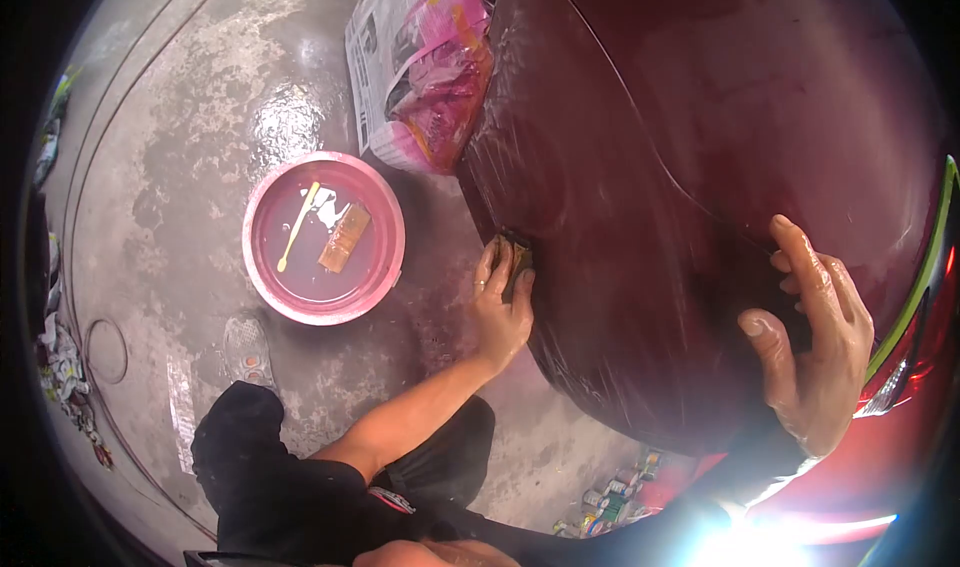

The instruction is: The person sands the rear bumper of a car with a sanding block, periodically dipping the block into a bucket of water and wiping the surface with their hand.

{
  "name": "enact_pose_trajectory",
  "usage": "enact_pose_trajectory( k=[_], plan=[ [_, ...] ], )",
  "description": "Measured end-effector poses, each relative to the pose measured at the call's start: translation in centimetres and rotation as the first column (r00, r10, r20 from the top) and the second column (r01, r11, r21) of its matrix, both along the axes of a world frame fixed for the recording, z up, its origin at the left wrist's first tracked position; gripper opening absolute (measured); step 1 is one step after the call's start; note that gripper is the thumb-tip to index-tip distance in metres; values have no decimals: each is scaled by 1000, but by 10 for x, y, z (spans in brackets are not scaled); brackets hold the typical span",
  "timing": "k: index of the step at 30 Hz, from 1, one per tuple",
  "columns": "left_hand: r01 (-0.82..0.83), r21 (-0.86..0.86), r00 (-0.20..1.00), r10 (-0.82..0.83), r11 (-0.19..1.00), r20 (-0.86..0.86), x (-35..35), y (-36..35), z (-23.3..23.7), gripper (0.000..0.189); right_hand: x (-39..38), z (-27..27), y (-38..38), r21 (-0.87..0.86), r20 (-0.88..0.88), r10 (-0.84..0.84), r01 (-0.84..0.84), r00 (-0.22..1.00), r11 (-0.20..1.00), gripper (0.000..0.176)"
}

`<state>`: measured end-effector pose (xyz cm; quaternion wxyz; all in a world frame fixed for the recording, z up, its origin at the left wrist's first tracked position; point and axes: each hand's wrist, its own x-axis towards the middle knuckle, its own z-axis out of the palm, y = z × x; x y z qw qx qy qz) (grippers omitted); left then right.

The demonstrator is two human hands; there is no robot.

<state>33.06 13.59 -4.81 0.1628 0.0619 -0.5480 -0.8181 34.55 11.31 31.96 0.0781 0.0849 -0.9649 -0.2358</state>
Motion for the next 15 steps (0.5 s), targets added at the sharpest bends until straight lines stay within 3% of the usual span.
enact_pose_trajectory(
  k=[1,4,7,8,10,13,15],
  plan=[
    [-6,-136,1000,6,991,2,-7,-1,-2,40,0,-1,2,3,9,8,-9,1000,1000,71],
    [-112,-181,993,118,977,19,-103,-24,2,39,0,-2,5,28,17,31,-31,999,999,71],
    [-95,-133,995,100,986,30,-102,-32,8,38,3,0,2,34,8,43,-43,999,999,71],
    [-128,-219,992,123,967,-39,-78,-24,5,40,4,0,0,23,8,23,-24,1000,999,71],
    [-52,-186,997,41,981,-61,-14,-9,12,42,3,1,2,18,21,45,-45,999,999,71],
    [-139,-149,986,122,979,-117,-52,-9,10,43,4,-1,6,-15,24,14,-13,1000,1000,76],
    [-112,-154,991,98,982,-96,-106,-28,21,40,6,-3,8,-36,-2,-29,29,1000,999,82]
  ],
)
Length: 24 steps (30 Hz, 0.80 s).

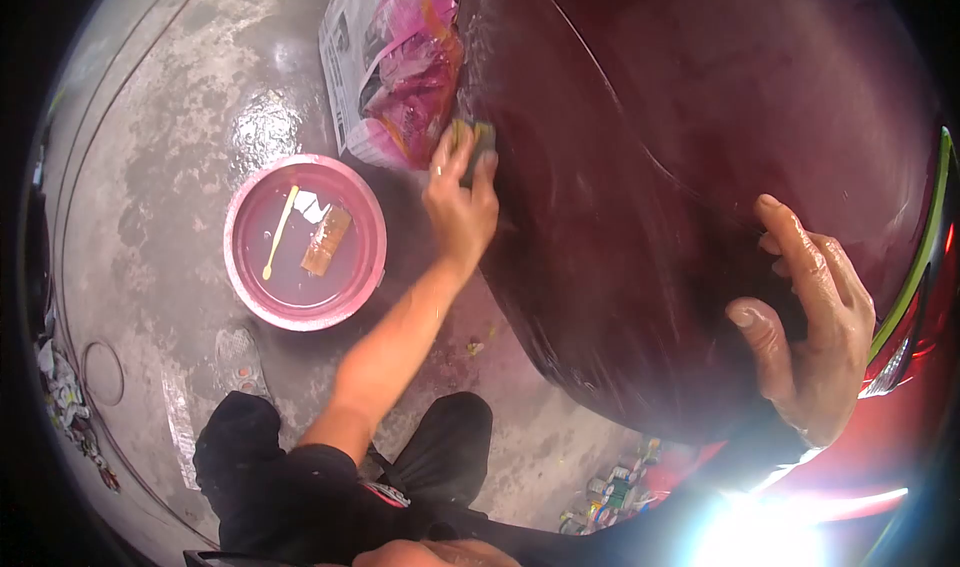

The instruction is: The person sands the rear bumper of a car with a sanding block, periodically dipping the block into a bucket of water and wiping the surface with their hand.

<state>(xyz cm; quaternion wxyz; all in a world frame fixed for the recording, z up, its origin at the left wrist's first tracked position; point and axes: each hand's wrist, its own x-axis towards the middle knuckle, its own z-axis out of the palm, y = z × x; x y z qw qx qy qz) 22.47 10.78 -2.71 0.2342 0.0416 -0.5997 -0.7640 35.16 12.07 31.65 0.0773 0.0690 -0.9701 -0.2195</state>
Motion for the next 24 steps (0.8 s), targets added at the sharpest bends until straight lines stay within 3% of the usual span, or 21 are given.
enact_pose_trajectory(
  k=[4,5,7,8,11,14,17,19,21,23,24],
  plan=[
    [22,63,998,-26,998,60,9,-10,16,37,-3,4,-5,22,50,44,-45,998,999,76],
    [-22,-6,1000,22,1000,3,28,4,11,38,-4,6,-7,32,84,61,-64,995,997,71],
    [70,54,994,-65,996,-91,79,18,8,42,-6,7,-12,32,74,58,-61,996,998,70],
    [60,40,988,-53,997,-143,73,18,4,46,-5,6,-12,21,87,37,-39,996,999,69],
    [-35,7,999,35,999,-3,-19,-8,21,43,-5,5,-13,64,89,39,-45,995,997,69],
    [-54,3,996,54,999,-67,-4,2,13,44,-5,8,-11,44,98,76,-80,992,996,69],
    [113,-72,986,-121,991,-116,99,19,13,49,-5,7,-11,21,94,67,-70,993,997,68],
    [75,-52,974,-85,996,-212,91,23,7,48,-6,6,-12,28,84,57,-59,995,998,68],
    [-100,-18,978,95,995,-185,7,9,19,43,-5,3,-10,19,74,40,-42,996,999,68],
    [-85,85,989,95,993,-114,-48,-12,44,38,-5,5,-11,73,88,82,-89,993,993,69],
    [-119,20,984,121,993,-133,-41,-13,41,37,-5,4,-12,55,73,73,-77,995,996,70]
  ],
)
